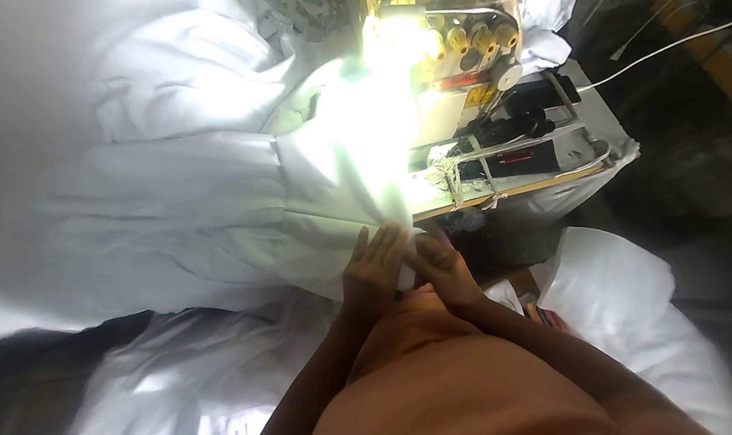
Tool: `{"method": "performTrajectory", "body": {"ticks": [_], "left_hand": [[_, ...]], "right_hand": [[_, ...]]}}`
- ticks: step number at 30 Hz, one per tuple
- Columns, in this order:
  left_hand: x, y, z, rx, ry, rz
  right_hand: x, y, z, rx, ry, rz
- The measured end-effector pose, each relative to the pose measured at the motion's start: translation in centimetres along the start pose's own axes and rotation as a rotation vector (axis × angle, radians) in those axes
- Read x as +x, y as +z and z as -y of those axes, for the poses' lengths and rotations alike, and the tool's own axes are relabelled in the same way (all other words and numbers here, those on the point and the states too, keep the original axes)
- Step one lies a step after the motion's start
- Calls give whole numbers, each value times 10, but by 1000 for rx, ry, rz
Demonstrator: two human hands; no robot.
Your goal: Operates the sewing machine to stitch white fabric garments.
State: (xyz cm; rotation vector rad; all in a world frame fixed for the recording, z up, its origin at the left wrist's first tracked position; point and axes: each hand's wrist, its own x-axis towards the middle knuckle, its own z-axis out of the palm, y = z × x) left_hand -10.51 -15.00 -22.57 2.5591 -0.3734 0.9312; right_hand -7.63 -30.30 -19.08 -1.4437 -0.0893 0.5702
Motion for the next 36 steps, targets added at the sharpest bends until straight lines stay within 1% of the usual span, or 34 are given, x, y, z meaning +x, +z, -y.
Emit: {"method": "performTrajectory", "body": {"ticks": [5,9,15,19,21,24,26,28,29,30,32,34,36], "left_hand": [[4,1,-4,-17,-15,-11],[5,1,-5,-8,-27,18],[4,5,-4,-22,-18,111],[-1,13,-1,-57,-41,163],[-6,22,5,-70,-54,143],[-5,27,12,-122,-80,54],[4,18,15,-254,-163,9],[25,-5,15,-402,-285,-47],[41,-20,16,-430,-344,-67],[58,-34,19,-424,-385,-88],[89,-53,30,-416,-358,-144],[117,-64,41,-411,-248,-192],[139,-70,47,-368,-162,-193]], "right_hand": [[0,-2,2,23,-2,-1],[1,-2,3,43,32,6],[4,-3,2,13,132,40],[6,-9,1,157,235,110],[8,-13,2,248,287,153],[11,-15,2,285,278,192],[14,-16,6,220,193,215],[22,-18,15,90,-12,256],[30,-19,18,7,-132,247],[41,-19,22,-100,-249,198],[72,-21,26,-314,-474,52],[108,-24,36,-467,-715,-64],[139,-23,51,-544,-863,-201]]}}
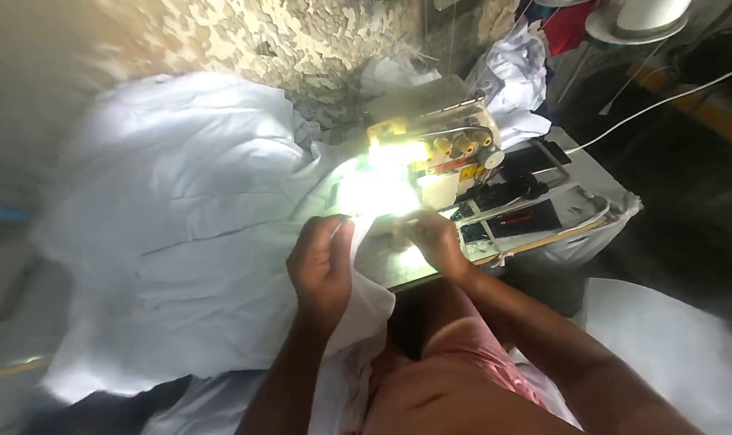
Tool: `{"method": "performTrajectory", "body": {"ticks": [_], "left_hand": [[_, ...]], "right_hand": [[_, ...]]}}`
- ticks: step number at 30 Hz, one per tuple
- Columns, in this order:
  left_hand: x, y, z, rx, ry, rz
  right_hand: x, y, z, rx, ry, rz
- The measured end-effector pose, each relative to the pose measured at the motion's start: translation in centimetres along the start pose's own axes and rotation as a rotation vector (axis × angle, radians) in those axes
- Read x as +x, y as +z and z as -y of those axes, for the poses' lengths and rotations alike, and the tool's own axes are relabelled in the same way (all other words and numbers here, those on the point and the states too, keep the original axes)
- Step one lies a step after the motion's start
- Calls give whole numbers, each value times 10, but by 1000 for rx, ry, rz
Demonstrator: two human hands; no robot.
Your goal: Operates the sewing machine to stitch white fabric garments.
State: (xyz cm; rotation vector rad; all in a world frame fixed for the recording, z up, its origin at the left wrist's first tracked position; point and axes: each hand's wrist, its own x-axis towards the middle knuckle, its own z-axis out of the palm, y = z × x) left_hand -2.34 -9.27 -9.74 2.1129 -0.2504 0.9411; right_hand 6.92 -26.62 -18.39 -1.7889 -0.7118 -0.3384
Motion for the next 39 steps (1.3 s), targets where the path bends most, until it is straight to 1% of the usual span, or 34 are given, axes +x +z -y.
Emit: {"method": "performTrajectory", "body": {"ticks": [3,5,12,16,20,22,24,26,29,31,35,39], "left_hand": [[18,-3,-5,72,43,38],[25,-3,-7,93,43,41],[30,-8,-6,113,54,63],[33,-10,-6,77,31,81],[33,-8,-13,15,0,114],[32,-8,-17,-8,-28,148],[28,-9,-21,-62,-67,229],[18,-6,-22,-125,-105,338],[-1,0,-20,-157,-135,509],[-9,2,-20,-144,-149,574],[-26,8,-20,-59,-128,620],[-40,25,-21,144,-15,568]], "right_hand": [[31,8,-9,-154,-87,-87],[44,11,-14,-223,-125,-96],[55,16,-27,-317,-220,-129],[57,10,-27,-250,-168,-83],[59,8,-27,-77,-63,8],[60,-1,-27,10,-17,84],[55,-15,-28,30,-32,187],[44,-25,-31,-32,-102,239],[23,-26,-39,-114,-160,245],[16,-22,-42,-166,-197,214],[9,-15,-47,-222,-200,164],[7,-5,-49,-217,-121,107]]}}
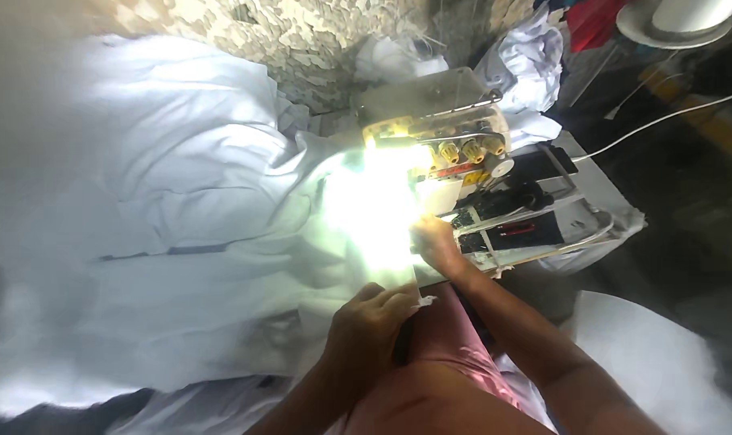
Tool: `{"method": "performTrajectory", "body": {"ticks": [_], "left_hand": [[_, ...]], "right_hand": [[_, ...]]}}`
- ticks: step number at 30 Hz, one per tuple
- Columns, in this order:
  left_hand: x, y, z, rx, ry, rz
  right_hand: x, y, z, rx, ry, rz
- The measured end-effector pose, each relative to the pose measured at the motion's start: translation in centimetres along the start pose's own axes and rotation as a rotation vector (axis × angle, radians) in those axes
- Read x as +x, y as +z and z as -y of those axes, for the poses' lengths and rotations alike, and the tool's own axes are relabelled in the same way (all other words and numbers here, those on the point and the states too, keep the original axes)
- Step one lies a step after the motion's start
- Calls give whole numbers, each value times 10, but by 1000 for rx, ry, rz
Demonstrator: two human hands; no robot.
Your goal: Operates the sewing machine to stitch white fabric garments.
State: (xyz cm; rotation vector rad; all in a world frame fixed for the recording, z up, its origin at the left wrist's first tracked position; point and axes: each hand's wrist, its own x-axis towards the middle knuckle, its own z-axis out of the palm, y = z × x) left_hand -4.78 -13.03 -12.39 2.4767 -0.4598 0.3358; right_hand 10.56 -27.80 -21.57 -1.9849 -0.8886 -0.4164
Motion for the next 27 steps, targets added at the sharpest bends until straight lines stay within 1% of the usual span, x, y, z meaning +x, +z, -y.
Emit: {"method": "performTrajectory", "body": {"ticks": [4,8,10,12,14,16,18,20,21,24,27], "left_hand": [[1,23,2,188,41,-71],[9,36,14,247,56,-90],[14,39,17,281,66,-87],[18,41,19,313,74,-80],[21,43,22,333,87,-85],[23,43,23,356,100,-95],[26,44,24,377,111,-106],[27,45,23,399,113,-115],[27,45,23,409,115,-122],[26,46,22,442,114,-119],[28,45,21,458,122,-107]], "right_hand": [[-6,12,0,24,85,-70],[-13,19,2,95,195,-115],[-26,20,8,194,301,-130],[-39,25,17,371,457,-150],[-51,27,31,510,603,-63],[-57,30,45,538,700,53],[-58,32,55,492,664,131],[-59,35,59,432,561,123],[-58,34,60,430,546,132],[-54,34,65,523,570,195],[-53,35,67,724,579,231]]}}
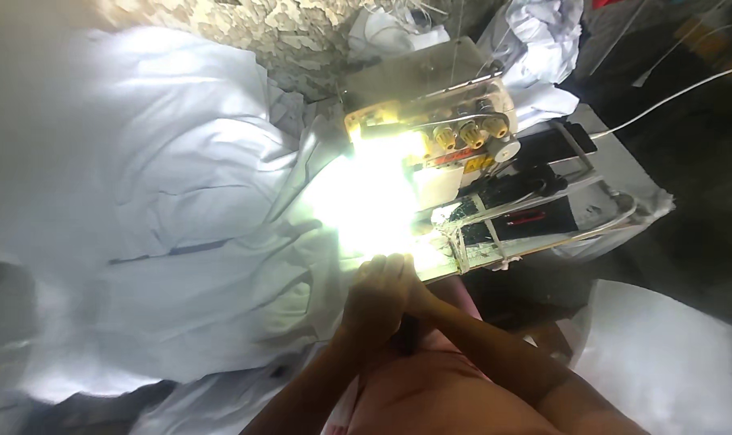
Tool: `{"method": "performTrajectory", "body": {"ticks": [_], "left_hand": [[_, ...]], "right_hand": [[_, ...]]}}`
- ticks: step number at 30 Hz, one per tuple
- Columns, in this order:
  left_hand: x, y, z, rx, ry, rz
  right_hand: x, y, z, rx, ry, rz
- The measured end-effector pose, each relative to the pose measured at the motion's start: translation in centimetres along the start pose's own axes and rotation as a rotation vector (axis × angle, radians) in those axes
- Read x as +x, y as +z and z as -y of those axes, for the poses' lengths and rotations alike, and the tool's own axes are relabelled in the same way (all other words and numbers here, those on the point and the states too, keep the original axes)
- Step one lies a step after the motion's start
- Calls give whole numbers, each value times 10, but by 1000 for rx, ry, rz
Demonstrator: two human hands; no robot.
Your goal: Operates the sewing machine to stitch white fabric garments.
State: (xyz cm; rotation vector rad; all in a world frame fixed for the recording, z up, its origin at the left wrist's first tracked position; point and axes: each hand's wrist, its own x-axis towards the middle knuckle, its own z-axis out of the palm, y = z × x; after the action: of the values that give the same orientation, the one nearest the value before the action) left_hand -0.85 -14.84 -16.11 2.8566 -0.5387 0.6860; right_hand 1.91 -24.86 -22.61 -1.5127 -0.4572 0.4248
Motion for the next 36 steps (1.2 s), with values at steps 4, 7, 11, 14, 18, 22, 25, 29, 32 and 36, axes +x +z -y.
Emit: {"method": "performTrajectory", "body": {"ticks": [4,7,11,14,18,22,25,29,32,36], "left_hand": [[3,2,1,19,6,0],[5,4,5,55,5,6],[14,8,15,45,-18,20],[24,10,25,36,-37,43],[37,16,38,71,-45,40],[52,21,40,107,-147,127],[62,23,40,166,-193,163],[63,21,42,143,-172,169],[61,23,40,57,-164,108],[43,5,33,-292,-232,17]], "right_hand": [[2,4,-6,123,-31,1],[3,7,-7,100,-20,33],[9,10,-6,82,-14,38],[16,9,-1,-18,-11,45],[25,11,-18,-76,-120,-10],[28,8,-24,-47,-92,17],[29,7,-20,-16,-34,22],[30,6,-23,62,-61,-2],[29,4,-17,184,27,-33],[32,-8,-1,647,311,-175]]}}
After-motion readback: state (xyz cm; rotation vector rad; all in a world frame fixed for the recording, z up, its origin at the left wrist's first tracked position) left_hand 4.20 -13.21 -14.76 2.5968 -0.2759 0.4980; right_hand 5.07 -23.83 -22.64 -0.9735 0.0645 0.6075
